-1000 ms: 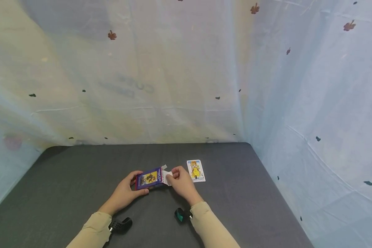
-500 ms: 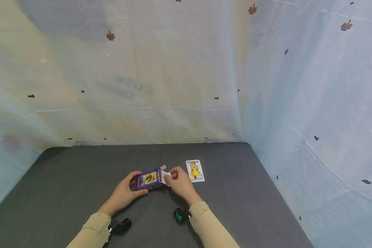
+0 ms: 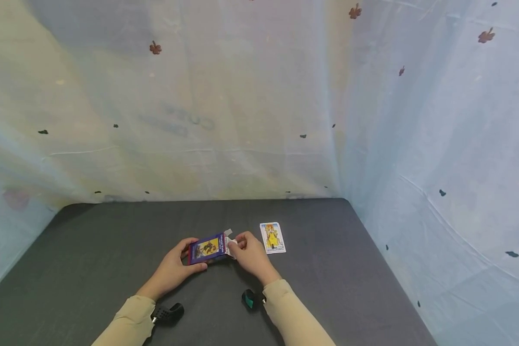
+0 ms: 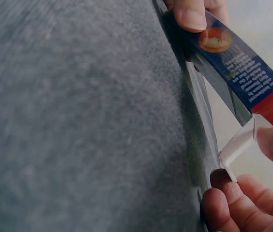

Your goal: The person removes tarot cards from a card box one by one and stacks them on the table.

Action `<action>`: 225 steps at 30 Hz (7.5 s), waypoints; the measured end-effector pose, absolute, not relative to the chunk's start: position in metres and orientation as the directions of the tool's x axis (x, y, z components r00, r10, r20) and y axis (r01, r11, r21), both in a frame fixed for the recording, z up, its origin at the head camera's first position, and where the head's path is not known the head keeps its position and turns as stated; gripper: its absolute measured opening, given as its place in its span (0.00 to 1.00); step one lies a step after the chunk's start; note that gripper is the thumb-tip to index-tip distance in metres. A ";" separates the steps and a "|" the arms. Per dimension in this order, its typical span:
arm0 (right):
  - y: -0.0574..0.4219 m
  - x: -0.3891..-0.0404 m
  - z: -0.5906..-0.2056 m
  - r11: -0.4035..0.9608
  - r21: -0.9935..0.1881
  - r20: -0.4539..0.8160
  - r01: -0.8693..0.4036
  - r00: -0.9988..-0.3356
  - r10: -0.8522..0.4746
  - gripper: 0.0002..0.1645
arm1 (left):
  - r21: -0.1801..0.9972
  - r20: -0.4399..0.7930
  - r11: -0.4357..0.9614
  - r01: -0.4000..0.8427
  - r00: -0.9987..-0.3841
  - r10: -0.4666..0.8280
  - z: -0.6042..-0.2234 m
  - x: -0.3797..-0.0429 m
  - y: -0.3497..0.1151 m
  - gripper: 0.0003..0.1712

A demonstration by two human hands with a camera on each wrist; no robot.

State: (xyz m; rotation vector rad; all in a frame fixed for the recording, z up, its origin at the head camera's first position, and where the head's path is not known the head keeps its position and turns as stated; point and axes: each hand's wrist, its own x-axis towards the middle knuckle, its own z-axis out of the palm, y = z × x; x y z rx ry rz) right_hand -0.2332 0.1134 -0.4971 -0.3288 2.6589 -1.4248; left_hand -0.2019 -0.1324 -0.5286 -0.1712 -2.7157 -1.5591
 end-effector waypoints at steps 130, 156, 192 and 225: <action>0.201 -0.245 -0.497 0.474 -0.876 0.071 0.086 -0.950 0.304 0.19 | 0.847 0.060 0.522 0.099 -0.994 0.092 -0.531 -0.202 -0.135 0.48; 0.196 -0.244 -0.503 0.733 -0.657 0.099 0.176 -0.944 0.316 0.20 | 0.852 0.059 0.514 0.100 -0.994 0.095 -0.531 -0.201 -0.134 0.49; 0.185 -0.231 -0.499 0.787 -0.581 0.010 0.207 -0.965 0.261 0.44 | 0.823 0.068 0.561 0.096 -0.995 0.070 -0.529 -0.197 -0.132 0.48; 0.163 -0.255 -0.495 0.759 -0.617 0.019 0.208 -0.960 0.279 0.45 | 0.827 0.077 0.552 0.108 -0.994 0.079 -0.530 -0.199 -0.131 0.48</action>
